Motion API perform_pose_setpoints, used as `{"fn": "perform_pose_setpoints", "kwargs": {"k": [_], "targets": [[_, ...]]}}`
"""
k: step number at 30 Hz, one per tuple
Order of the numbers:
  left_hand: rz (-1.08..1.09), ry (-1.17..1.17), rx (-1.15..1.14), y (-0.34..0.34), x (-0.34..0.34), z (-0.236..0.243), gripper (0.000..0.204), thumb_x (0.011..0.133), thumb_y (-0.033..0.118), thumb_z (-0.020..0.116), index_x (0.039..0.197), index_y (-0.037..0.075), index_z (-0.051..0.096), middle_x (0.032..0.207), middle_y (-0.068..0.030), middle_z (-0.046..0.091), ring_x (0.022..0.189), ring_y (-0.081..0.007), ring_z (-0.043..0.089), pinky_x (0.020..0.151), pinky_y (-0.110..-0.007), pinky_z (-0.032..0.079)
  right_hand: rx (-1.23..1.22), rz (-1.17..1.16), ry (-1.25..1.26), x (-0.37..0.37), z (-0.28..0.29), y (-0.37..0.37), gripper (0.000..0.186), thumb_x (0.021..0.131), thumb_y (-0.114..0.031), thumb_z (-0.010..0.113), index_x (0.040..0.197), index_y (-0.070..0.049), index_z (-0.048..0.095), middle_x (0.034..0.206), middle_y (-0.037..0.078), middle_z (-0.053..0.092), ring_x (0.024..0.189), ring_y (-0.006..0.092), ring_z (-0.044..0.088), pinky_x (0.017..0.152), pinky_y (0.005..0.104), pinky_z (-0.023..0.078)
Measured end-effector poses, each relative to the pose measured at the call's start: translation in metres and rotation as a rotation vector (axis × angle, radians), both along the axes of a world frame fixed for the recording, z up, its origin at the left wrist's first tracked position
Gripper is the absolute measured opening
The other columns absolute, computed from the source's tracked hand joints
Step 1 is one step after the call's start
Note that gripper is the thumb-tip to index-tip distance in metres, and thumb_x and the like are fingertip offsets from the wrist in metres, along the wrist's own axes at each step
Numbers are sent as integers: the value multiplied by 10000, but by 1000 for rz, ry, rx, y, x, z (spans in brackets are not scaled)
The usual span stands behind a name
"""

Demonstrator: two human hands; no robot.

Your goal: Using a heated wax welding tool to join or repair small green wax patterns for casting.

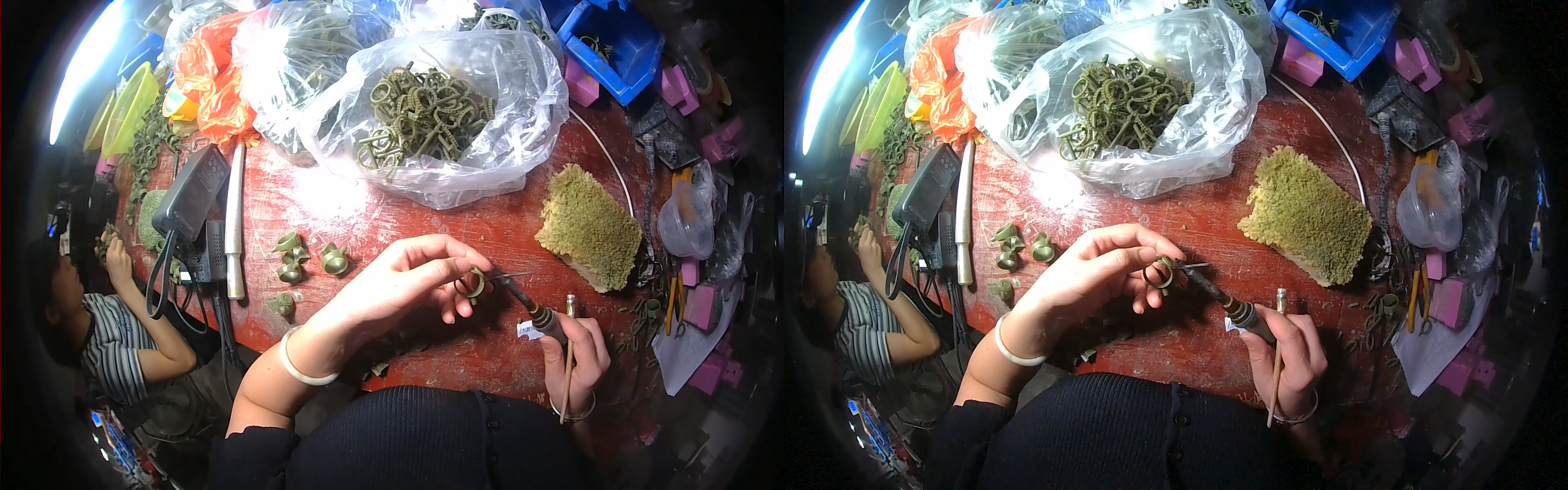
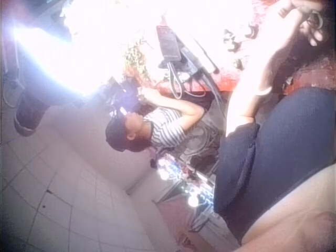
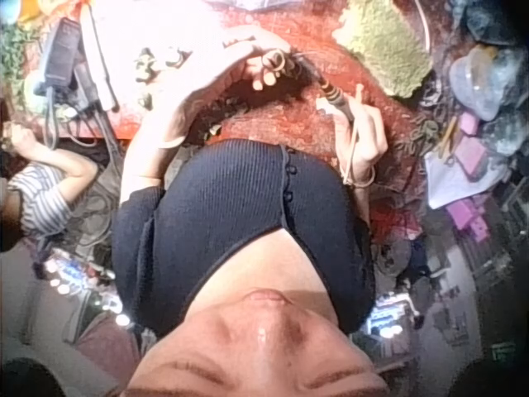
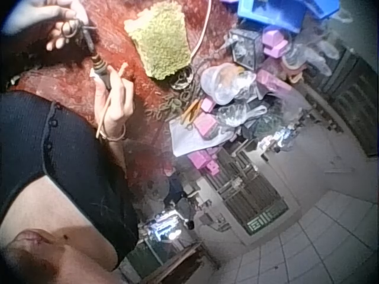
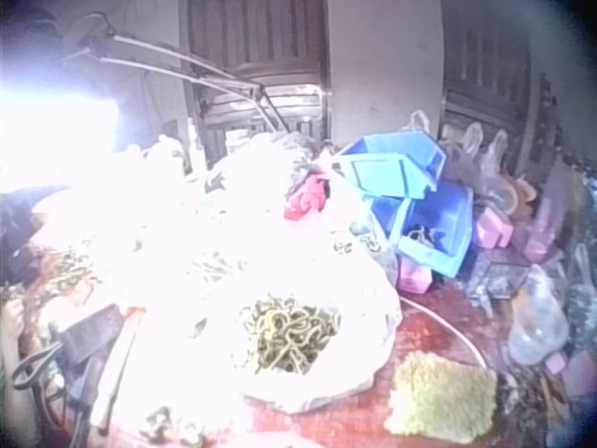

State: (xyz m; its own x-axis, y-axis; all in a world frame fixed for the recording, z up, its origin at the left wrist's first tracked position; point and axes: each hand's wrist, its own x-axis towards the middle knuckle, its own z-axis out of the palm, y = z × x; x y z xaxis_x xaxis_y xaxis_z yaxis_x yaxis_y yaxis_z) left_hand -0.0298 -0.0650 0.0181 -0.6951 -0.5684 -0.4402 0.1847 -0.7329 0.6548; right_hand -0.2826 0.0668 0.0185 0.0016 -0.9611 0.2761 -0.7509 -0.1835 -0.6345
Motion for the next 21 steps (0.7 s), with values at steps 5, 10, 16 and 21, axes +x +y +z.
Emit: {"fn": "perform_pose_setpoints", "kwargs": {"k": [5, 10, 16, 21], "targets": [[-10, -4, 3, -2, 3, 4, 297, 1058, 211, 566, 1225, -25, 636, 959, -46, 675, 806, -110, 672, 699, -241, 562, -30, -41, -21, 0, 0, 1, 329, 898, -150, 786, 1133, 50, 674, 929, 146, 657, 767, 253, 666, 648, 341, 542], [31, -268, -166, -1, 8, 17, 271, 1050, 224, 593, 1190, 0, 651, 963, -9, 683, 807, -72, 644, 701, -229, 540, -47, -45, -25, 1, 3, 1, 314, 891, -127, 788, 1122, 51, 672, 939, 145, 662, 772, 257, 671, 650, 339, 544], [-31, -399, -427, -3, 24, 9, 241, 1042, 193, 612, 1198, 14, 654, 966, -28, 668, 808, -96, 655, 703, -246, 548, -135, -84, -78, 0, 0, 2, 302, 878, -111, 796, 1103, 50, 676, 908, 139, 662, 774, 261, 676, 640, 347, 547], [-41, -572, -705, 14, 33, 15, 217, 1025, 126, 617, 1193, 2, 680, 1050, -67, 561, 813, -123, 676, 716, -260, 572, -147, -50, -77, 0, 1, 2, 319, 872, -128, 802, 1114, 45, 686, 894, 138, 653, 743, 262, 661, 627, 350, 537]]}}
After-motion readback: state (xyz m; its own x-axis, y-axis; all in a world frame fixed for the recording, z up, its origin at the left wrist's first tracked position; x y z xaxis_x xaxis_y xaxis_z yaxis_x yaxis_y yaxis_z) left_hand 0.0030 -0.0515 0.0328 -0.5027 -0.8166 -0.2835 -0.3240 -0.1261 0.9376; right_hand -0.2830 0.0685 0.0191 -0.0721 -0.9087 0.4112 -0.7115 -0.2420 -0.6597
